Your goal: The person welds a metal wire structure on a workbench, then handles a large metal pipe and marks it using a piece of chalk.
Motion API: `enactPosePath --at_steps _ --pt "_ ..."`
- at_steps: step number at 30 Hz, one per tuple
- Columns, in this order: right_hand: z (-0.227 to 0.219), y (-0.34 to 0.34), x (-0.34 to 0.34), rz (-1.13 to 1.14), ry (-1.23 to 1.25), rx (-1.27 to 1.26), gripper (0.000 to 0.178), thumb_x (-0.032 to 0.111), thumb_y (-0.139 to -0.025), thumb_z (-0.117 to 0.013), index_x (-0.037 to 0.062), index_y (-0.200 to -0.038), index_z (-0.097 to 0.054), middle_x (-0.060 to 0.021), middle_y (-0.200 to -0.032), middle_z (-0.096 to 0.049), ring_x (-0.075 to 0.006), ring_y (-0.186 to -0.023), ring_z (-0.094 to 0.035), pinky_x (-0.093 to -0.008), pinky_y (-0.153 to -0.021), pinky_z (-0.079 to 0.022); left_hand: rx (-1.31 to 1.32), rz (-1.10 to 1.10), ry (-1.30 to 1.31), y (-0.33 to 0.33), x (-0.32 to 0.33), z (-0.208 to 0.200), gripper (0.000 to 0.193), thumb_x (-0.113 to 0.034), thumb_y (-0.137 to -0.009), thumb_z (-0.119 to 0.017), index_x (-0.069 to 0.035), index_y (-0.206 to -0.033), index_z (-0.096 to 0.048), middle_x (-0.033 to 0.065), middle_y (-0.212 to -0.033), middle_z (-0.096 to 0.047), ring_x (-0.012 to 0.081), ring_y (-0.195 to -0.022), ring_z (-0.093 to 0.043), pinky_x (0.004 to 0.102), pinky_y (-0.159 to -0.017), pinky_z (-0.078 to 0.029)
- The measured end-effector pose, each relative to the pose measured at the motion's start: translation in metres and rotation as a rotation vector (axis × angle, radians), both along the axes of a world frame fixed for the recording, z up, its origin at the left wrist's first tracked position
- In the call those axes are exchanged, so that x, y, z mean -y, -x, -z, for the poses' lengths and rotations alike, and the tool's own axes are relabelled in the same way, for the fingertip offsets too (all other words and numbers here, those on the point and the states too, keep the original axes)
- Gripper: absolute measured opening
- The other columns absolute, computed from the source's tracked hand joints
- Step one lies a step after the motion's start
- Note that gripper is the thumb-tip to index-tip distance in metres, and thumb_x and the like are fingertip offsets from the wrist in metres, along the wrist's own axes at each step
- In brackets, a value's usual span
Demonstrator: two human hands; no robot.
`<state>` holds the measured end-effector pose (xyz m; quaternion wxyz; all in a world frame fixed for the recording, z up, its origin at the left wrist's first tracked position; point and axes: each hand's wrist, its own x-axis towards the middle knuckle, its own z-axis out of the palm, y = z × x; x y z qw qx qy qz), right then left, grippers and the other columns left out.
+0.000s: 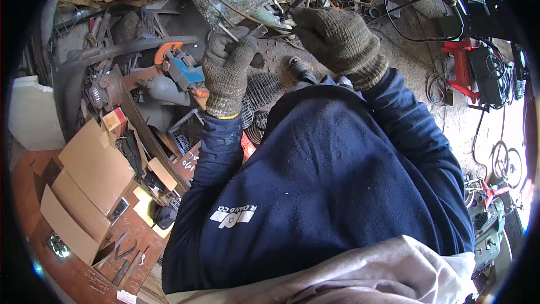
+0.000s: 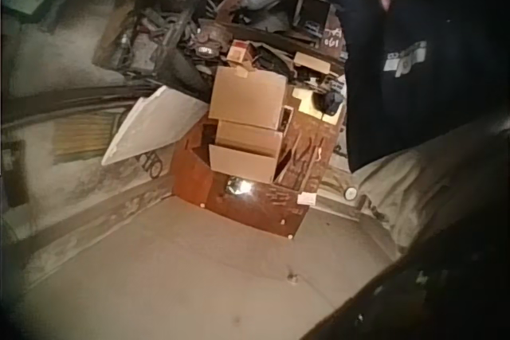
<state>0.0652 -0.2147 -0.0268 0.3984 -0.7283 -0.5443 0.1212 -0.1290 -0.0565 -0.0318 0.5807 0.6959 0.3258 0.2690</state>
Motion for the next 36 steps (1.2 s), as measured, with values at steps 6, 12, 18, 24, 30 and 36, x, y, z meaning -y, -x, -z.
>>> enactPosePath --at_steps 6,12,18,24,30,36 --pt "0.001 -0.005 0.023 0.129 -0.164 -0.089 0.029 0.013 -0.093 -0.074 0.0040 -0.121 -0.071 -0.0107 -0.089 -0.075 -0.0196 -0.075 -0.073 -0.0319 -0.067 -0.058 0.005 0.022 0.124 0.005 0.011 -0.007 0.021 -0.012 -0.091 -0.077 -0.001 -0.108 -0.069 0.0050 -0.092 -0.072 0.0105 -0.080 -0.066 0.0271 -0.076 -0.054" --pt "-0.029 0.018 0.038 -0.037 0.037 -0.541 0.024 0.011 -0.096 -0.069 0.0024 -0.119 -0.070 -0.0140 -0.092 -0.076 -0.0247 -0.083 -0.075 -0.0365 -0.072 -0.060 -0.191 0.189 0.178 -0.002 0.032 -0.024 0.017 -0.011 -0.094 -0.073 -0.003 -0.108 -0.068 0.0028 -0.090 -0.071 0.0073 -0.073 -0.062 0.0253 -0.065 -0.052" --pt "-0.047 0.016 0.020 -0.180 0.102 -0.471 0.014 0.010 -0.097 -0.066 0.0034 -0.108 -0.071 -0.0116 -0.088 -0.076 -0.0245 -0.080 -0.075 -0.0352 -0.069 -0.059 -0.100 0.412 0.168 -0.010 0.023 -0.035 0.019 -0.007 -0.096 -0.070 -0.003 -0.115 -0.068 0.0008 -0.093 -0.070 0.0070 -0.081 -0.062 0.0256 -0.070 -0.051" --pt "-0.056 0.019 0.009 -0.125 0.172 -0.386 0.015 0.020 -0.094 -0.072 0.0064 -0.098 -0.069 -0.0116 -0.084 -0.072 -0.0258 -0.078 -0.072 -0.0380 -0.070 -0.056 -0.034 0.576 0.201 -0.007 0.003 -0.039 0.029 -0.008 -0.093 -0.074 0.000 -0.121 -0.068 0.0055 -0.100 -0.073 0.0108 -0.090 -0.066 0.0283 -0.080 -0.054" --pt "-0.064 0.028 -0.005 -0.014 0.325 -0.491 0.025 0.029 -0.092 -0.077 0.0065 -0.100 -0.068 -0.0112 -0.090 -0.072 -0.0235 -0.083 -0.071 -0.0378 -0.073 -0.055 -0.208 0.606 -0.077 -0.005 -0.020 -0.036 0.031 -0.014 -0.090 -0.077 -0.002 -0.118 -0.071 0.0060 -0.102 -0.074 0.0160 -0.093 -0.067 0.0318 -0.082 -0.054" --pt "-0.060 0.029 -0.001 0.065 0.288 -0.594 0.043 0.036 -0.091 -0.080 0.0043 -0.117 -0.070 -0.0088 -0.099 -0.073 -0.0176 -0.092 -0.068 -0.0335 -0.081 -0.055 0.206 0.497 0.424 0.006 -0.050 -0.048 0.021 -0.014 -0.094 -0.074 0.000 -0.110 -0.071 0.0046 -0.091 -0.073 0.0104 -0.085 -0.067 0.0270 -0.075 -0.055"
